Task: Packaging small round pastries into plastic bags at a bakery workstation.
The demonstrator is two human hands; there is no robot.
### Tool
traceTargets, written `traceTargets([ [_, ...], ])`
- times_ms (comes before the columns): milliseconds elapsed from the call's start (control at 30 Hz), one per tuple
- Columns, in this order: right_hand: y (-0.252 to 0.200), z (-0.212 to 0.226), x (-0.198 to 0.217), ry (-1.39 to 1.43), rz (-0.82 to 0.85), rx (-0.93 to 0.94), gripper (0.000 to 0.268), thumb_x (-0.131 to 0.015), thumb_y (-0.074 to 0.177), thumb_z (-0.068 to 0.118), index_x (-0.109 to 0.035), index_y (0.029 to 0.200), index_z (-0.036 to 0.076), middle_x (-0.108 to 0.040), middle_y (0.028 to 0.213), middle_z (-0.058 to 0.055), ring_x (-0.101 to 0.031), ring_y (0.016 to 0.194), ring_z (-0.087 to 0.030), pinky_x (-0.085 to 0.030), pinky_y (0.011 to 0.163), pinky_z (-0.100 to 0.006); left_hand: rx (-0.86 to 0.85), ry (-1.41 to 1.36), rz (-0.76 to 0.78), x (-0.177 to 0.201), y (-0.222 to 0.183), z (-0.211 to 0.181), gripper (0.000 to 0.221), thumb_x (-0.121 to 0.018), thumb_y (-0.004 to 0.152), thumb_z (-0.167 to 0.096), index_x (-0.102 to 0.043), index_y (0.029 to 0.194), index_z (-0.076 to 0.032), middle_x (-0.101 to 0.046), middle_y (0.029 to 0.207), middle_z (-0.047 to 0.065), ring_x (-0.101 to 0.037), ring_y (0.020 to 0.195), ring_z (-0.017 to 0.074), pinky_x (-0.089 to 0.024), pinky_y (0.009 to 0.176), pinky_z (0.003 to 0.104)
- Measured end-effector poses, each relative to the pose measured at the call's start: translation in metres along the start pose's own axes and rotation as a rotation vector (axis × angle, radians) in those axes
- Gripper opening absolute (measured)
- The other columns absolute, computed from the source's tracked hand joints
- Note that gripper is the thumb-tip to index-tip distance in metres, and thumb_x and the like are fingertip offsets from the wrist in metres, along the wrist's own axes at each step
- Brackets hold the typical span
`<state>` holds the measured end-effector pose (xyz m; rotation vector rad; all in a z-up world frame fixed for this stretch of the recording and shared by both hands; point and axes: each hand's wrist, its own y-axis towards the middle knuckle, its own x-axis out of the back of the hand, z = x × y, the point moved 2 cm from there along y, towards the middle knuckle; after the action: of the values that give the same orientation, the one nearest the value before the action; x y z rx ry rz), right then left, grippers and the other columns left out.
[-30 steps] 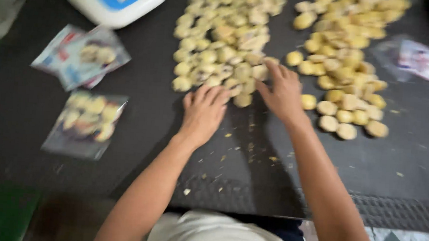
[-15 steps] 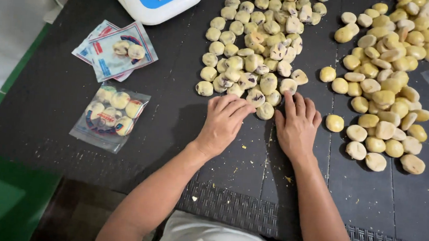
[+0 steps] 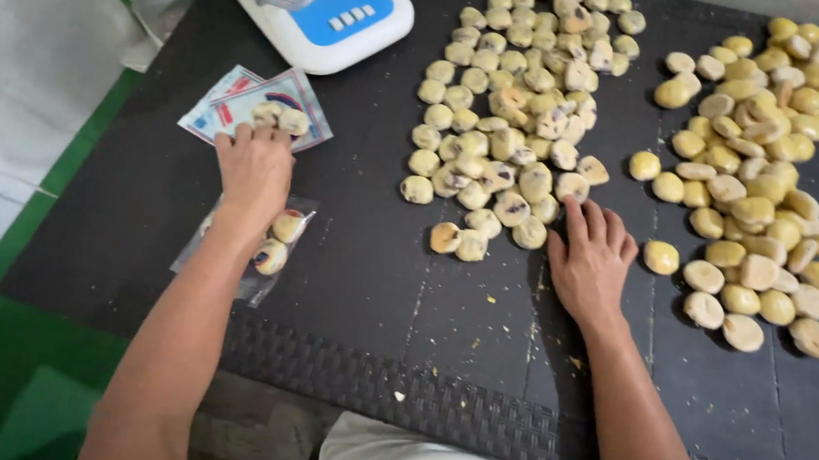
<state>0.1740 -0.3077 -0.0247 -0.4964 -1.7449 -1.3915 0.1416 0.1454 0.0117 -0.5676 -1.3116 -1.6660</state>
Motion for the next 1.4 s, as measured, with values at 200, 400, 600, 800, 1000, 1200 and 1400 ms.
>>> traceTargets([
  [200, -0.002, 0.002, 0.0, 0.012, 0.049, -0.031, 0.051, -0.06, 0.096, 0.037, -0.055, 0.144, 0.021, -0.058, 0.133, -0.005, -0.045, 0.129, -0.025, -0.029, 0.1, -0.042, 0.06, -0.074, -0.03, -0.029, -0.002, -0.013, 0.034, -0.075, 0.078, -0.033, -0.066, 0.105, -0.014, -0.065, 0.092, 0.004, -0.061, 0.088, 0.0245, -0.048, 0.073, 0.041],
  [400, -0.003, 0.002, 0.003, 0.06, 0.135, -0.076, 0.052, -0.055, 0.098, 0.04, -0.05, 0.147, 0.025, -0.054, 0.137, -0.005, -0.041, 0.132, -0.026, -0.026, 0.102, -0.045, -0.155, 0.03, -0.222, -0.043, 0.015, -0.021, 0.003, -0.066, 0.079, -0.012, -0.066, 0.079, -0.009, -0.06, 0.072, 0.008, -0.059, 0.07, 0.0267, -0.042, 0.065, 0.04],
  [600, -0.002, -0.002, 0.001, 0.096, 0.176, -0.094, 0.053, -0.055, 0.097, 0.041, -0.048, 0.148, 0.026, -0.052, 0.139, -0.005, -0.039, 0.134, -0.027, -0.026, 0.103, -0.047, -0.167, -0.085, -0.213, -0.053, 0.013, -0.018, 0.005, -0.064, 0.081, -0.012, -0.068, 0.083, -0.01, -0.062, 0.074, 0.004, -0.062, 0.076, 0.0222, -0.045, 0.066, 0.035],
  [800, 0.0, 0.0, 0.008, 0.111, 0.186, -0.094, 0.052, -0.053, 0.098, 0.042, -0.048, 0.147, 0.026, -0.053, 0.138, -0.005, -0.04, 0.134, -0.027, -0.027, 0.102, -0.048, -0.102, -0.1, -0.218, -0.032, 0.016, -0.016, 0.016, -0.064, 0.085, -0.027, -0.061, 0.083, -0.012, -0.058, 0.071, 0.003, -0.064, 0.069, 0.021, -0.052, 0.057, 0.033],
  [1000, -0.002, -0.003, 0.002, 0.102, 0.143, -0.079, 0.054, -0.059, 0.093, 0.041, -0.051, 0.144, 0.025, -0.053, 0.138, -0.005, -0.041, 0.132, -0.028, -0.03, 0.101, -0.05, -0.082, -0.385, -0.028, -0.067, 0.023, -0.013, 0.013, -0.056, 0.089, -0.017, -0.062, 0.089, -0.006, -0.064, 0.074, 0.01, -0.068, 0.071, 0.031, -0.056, 0.059, 0.041],
  [1200, 0.032, 0.011, 0.045, 0.252, 0.021, -0.063, 0.042, -0.061, 0.068, 0.013, -0.062, 0.109, 0.012, -0.062, 0.097, -0.013, -0.057, 0.093, -0.037, -0.044, 0.078, -0.048, -0.264, -0.336, -0.045, -0.04, 0.019, -0.001, 0.015, -0.061, 0.098, -0.027, -0.068, 0.095, -0.015, -0.066, 0.087, 0.009, -0.063, 0.083, 0.0301, -0.046, 0.076, 0.044],
  [1400, 0.007, 0.001, 0.024, 0.176, 0.174, -0.097, 0.051, -0.052, 0.099, 0.037, -0.045, 0.143, 0.014, -0.049, 0.14, -0.011, -0.04, 0.129, -0.037, -0.032, 0.102, -0.05, -0.143, -0.321, 0.032, -0.044, 0.015, 0.019, 0.019, -0.06, 0.112, -0.027, -0.072, 0.125, -0.02, -0.068, 0.114, 0.001, -0.065, 0.107, 0.0215, -0.052, 0.082, 0.035],
])
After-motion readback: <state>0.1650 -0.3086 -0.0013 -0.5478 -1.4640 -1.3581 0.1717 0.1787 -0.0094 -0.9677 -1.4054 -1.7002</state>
